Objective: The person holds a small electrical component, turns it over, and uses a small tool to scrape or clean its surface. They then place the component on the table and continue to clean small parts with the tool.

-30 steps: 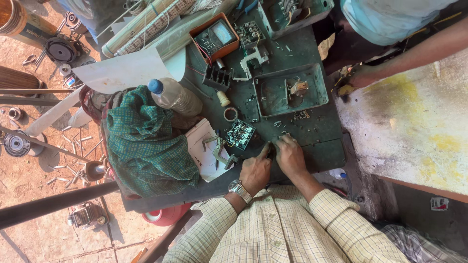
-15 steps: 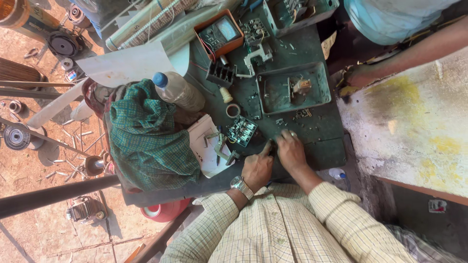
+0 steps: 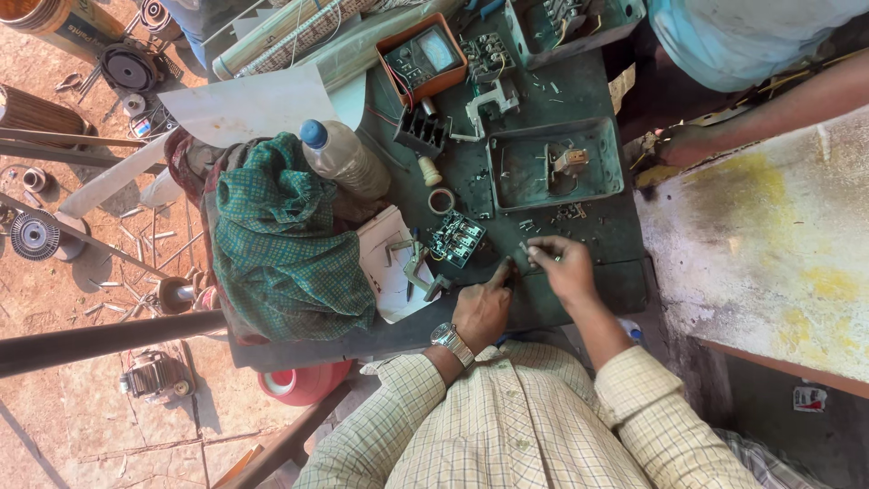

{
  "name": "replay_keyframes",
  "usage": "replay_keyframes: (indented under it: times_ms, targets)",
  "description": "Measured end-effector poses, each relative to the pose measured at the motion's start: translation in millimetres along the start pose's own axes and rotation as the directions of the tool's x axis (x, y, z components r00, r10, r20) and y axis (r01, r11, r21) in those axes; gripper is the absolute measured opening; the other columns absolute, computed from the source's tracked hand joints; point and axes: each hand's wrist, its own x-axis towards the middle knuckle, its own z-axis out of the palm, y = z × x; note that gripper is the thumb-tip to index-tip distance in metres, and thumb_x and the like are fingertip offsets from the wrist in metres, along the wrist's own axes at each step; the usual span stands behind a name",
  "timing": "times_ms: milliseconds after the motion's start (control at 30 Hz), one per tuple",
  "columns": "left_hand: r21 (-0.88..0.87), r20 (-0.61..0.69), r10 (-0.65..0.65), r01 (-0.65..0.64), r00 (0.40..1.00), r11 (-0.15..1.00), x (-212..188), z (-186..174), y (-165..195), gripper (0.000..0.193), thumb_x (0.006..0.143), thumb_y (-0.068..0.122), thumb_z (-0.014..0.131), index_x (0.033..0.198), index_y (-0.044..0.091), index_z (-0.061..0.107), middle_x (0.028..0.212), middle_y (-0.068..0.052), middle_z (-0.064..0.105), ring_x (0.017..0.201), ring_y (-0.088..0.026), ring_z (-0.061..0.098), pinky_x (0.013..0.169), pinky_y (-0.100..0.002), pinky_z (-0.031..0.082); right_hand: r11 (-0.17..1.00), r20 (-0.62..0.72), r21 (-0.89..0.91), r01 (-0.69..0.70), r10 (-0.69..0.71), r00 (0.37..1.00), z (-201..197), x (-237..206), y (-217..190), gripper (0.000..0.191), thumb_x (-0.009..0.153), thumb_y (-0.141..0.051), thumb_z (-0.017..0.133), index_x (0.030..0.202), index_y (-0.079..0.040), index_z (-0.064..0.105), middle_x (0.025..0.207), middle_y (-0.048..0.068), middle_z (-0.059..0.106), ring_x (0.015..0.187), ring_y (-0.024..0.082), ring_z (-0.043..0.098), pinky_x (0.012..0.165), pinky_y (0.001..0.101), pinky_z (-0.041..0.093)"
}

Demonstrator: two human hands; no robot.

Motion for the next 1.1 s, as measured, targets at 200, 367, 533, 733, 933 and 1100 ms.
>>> replay_keyframes:
  times_ms: [200, 367, 533, 733, 933, 1100]
  targets:
    - [0.045, 0.055, -0.014, 0.012, 0.998, 0.999, 1.5, 3.2, -0.1, 0.012, 0.079, 0.002, 0.064, 0.085, 0.002, 0.075, 0.151, -0.020, 0.051, 0.072, -0.028, 0.074, 0.064, -0.041, 0.059, 0.859, 0.131, 0.485, -0.164, 0.114, 0.985, -20.9, -9.0, 5.8, 0.015, 0.095, 0.000, 0.068, 0.109, 0.003, 0.071, 0.099, 0.008, 0.073, 0.086, 0.014, 0.069, 0.082, 0.0280, 0.058]
    - [0.054, 0.058, -0.007, 0.004, 0.998, 0.999, 1.5, 4.6, -0.7, 0.014, 0.078, 0.001, 0.066, 0.088, 0.002, 0.076, 0.153, -0.018, 0.049, 0.072, -0.028, 0.074, 0.064, -0.040, 0.059, 0.872, 0.098, 0.475, -0.117, 0.079, 0.992, -22.4, -8.9, 5.6, 0.015, 0.096, 0.000, 0.068, 0.110, 0.002, 0.071, 0.098, 0.008, 0.073, 0.086, 0.014, 0.069, 0.081, 0.0271, 0.058]
    - [0.081, 0.127, -0.026, 0.016, 0.992, 0.997, 2.1, 3.3, 0.0, 0.013, 0.076, 0.000, 0.067, 0.086, 0.001, 0.076, 0.154, -0.018, 0.048, 0.073, -0.027, 0.074, 0.064, -0.040, 0.059, 0.996, -0.240, -0.037, 0.076, -0.083, 0.967, -24.6, -0.5, 4.7, 0.011, 0.093, -0.001, 0.072, 0.104, -0.001, 0.075, 0.087, 0.004, 0.072, 0.074, 0.009, 0.066, 0.065, 0.0244, 0.053]
    - [0.070, 0.134, -0.026, 0.017, 0.991, 0.997, 1.7, 0.1, 1.5, 0.013, 0.077, 0.000, 0.068, 0.087, 0.000, 0.076, 0.155, -0.018, 0.046, 0.075, -0.028, 0.074, 0.065, -0.040, 0.059, 0.839, -0.345, -0.526, 0.143, -0.364, 0.865, -48.6, 16.0, -8.6, 0.012, 0.088, -0.004, 0.078, 0.100, -0.004, 0.077, 0.080, 0.008, 0.070, 0.068, 0.017, 0.064, 0.065, 0.0324, 0.051]
    - [0.092, 0.165, -0.045, 0.030, 0.985, 0.995, 4.3, 0.2, 3.1, 0.018, 0.080, 0.001, 0.066, 0.095, -0.001, 0.076, 0.158, -0.017, 0.043, 0.072, -0.028, 0.074, 0.062, -0.042, 0.059, 0.593, -0.225, -0.796, 0.122, -0.477, 0.850, -45.6, 34.5, -27.1, 0.012, 0.085, -0.015, 0.081, 0.091, -0.005, 0.077, 0.090, 0.014, 0.069, 0.085, 0.036, 0.068, 0.074, 0.0478, 0.052]
    - [0.077, 0.121, -0.030, 0.021, 0.992, 0.997, 3.0, -0.3, 1.8, 0.018, 0.081, 0.003, 0.065, 0.095, 0.000, 0.076, 0.157, -0.016, 0.045, 0.071, -0.028, 0.074, 0.063, -0.042, 0.058, 0.598, -0.241, -0.794, 0.108, -0.473, 0.847, -41.3, 33.9, -26.4, 0.012, 0.082, -0.014, 0.081, 0.086, -0.005, 0.074, 0.090, 0.014, 0.069, 0.086, 0.035, 0.069, 0.074, 0.0481, 0.052]
